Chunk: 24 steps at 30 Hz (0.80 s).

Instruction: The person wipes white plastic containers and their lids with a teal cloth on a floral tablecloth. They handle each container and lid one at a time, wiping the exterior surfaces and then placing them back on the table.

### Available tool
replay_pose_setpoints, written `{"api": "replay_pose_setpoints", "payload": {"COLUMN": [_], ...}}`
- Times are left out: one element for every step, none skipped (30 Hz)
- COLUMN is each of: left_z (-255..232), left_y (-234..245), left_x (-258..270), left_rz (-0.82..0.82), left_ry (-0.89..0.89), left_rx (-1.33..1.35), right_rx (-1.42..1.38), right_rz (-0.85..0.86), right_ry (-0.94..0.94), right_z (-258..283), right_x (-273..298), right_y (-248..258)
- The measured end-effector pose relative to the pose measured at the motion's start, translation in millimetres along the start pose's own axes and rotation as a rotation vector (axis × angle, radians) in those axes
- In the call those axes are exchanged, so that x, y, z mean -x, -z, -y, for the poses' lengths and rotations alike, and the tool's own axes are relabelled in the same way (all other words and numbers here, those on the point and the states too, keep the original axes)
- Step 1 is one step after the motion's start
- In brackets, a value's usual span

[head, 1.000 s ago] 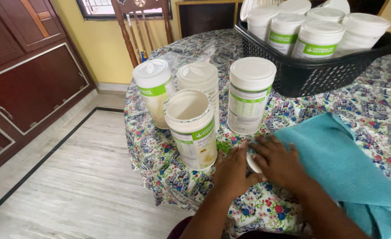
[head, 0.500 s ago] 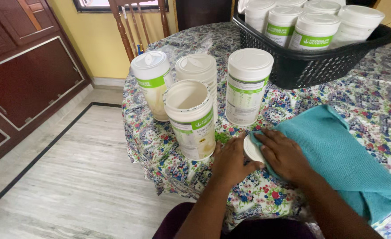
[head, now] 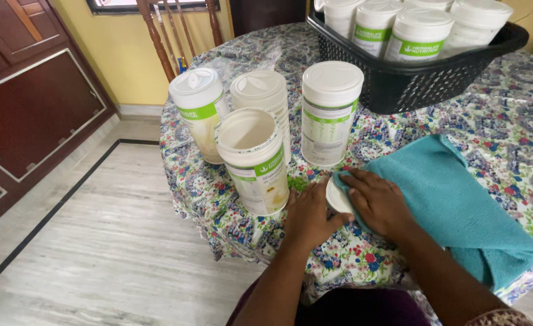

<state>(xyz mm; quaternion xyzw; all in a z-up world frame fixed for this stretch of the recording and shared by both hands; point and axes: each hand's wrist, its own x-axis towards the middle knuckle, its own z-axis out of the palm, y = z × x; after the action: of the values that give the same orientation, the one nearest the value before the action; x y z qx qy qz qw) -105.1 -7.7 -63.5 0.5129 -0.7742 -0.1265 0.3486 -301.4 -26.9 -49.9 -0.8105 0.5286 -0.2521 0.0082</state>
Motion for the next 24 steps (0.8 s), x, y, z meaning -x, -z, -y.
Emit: {"api": "replay_pose_setpoints", "payload": {"left_z": [1, 2, 4, 5, 6, 7, 8, 9, 10, 11, 11, 10, 9, 7, 5, 3, 1, -1, -2, -2, -2, -1, 0, 1], "left_y": [-2, -4, -6, -7, -8, -9, -10, -11, -11, -11, -11, -10, -10, -9, -8, -6, -3, -1, 0, 1, -1, -2, -2, -3], "left_x": [2, 5, 4, 4, 3, 2, 3, 3, 2, 2, 1, -1, -2, -1, 0, 1, 0, 0, 1, 1, 1, 0, -1, -1], "left_rz": [0.006, 0.001, -0.013, -0.027, -0.031, -0.036, -0.038, -0.043, -0.047, -0.052, -0.045, -0.038, -0.032, -0.005, 0.025, 0.054, 0.033, 0.011, -0.009, -0.003, 0.002, 0.008, -0.005, -0.018], "left_ry": [0.005, -0.003, -0.016, -0.029, -0.028, -0.027, -0.025, -0.034, -0.044, -0.054, -0.042, -0.031, -0.021, 0.020, 0.062, 0.104, 0.088, 0.072, 0.057, 0.058, 0.062, 0.066, 0.054, 0.041], "left_rx": [-0.011, -0.010, -0.009, -0.007, -0.006, -0.004, -0.004, 0.001, 0.007, 0.012, 0.019, 0.026, 0.034, 0.043, 0.049, 0.055, 0.048, 0.040, 0.035, 0.032, 0.034, 0.035, 0.022, 0.009], "right_rx": [-0.008, -0.019, -0.024, -0.029, 0.000, 0.029, 0.055, 0.122, 0.187, 0.253, 0.205, 0.157, 0.111, 0.074, 0.033, -0.009, 0.063, 0.135, 0.206, 0.238, 0.272, 0.306, 0.265, 0.224], "right_rz": [-0.003, -0.005, -0.013, -0.020, -0.007, 0.005, 0.018, 0.063, 0.108, 0.154, 0.189, 0.223, 0.257, 0.225, 0.193, 0.161, 0.208, 0.252, 0.294, 0.285, 0.280, 0.274, 0.253, 0.230], "right_ry": [0.013, 0.002, -0.004, -0.009, -0.010, -0.011, -0.014, 0.082, 0.178, 0.272, 0.275, 0.278, 0.280, 0.268, 0.255, 0.241, 0.134, 0.024, -0.088, -0.087, -0.086, -0.085, -0.012, 0.061], "right_z": [0, 1, 2, 2, 3, 3, 4, 4, 3, 2, -1, -4, -6, -7, -7, -6, -3, 1, 5, 10, 13, 14, 14, 13], "right_x": [2, 6, 6, 5, 4, 3, 3, 4, 5, 6, 5, 3, 2, 0, -3, -5, -10, -14, -16, -17, -15, -13, -12, -10], "right_y": [0, -2, -1, 0, 1, 1, 1, 0, 0, 0, 1, 2, 4, 6, 7, 8, 9, 9, 8, 5, 3, 2, 2, 2]}}
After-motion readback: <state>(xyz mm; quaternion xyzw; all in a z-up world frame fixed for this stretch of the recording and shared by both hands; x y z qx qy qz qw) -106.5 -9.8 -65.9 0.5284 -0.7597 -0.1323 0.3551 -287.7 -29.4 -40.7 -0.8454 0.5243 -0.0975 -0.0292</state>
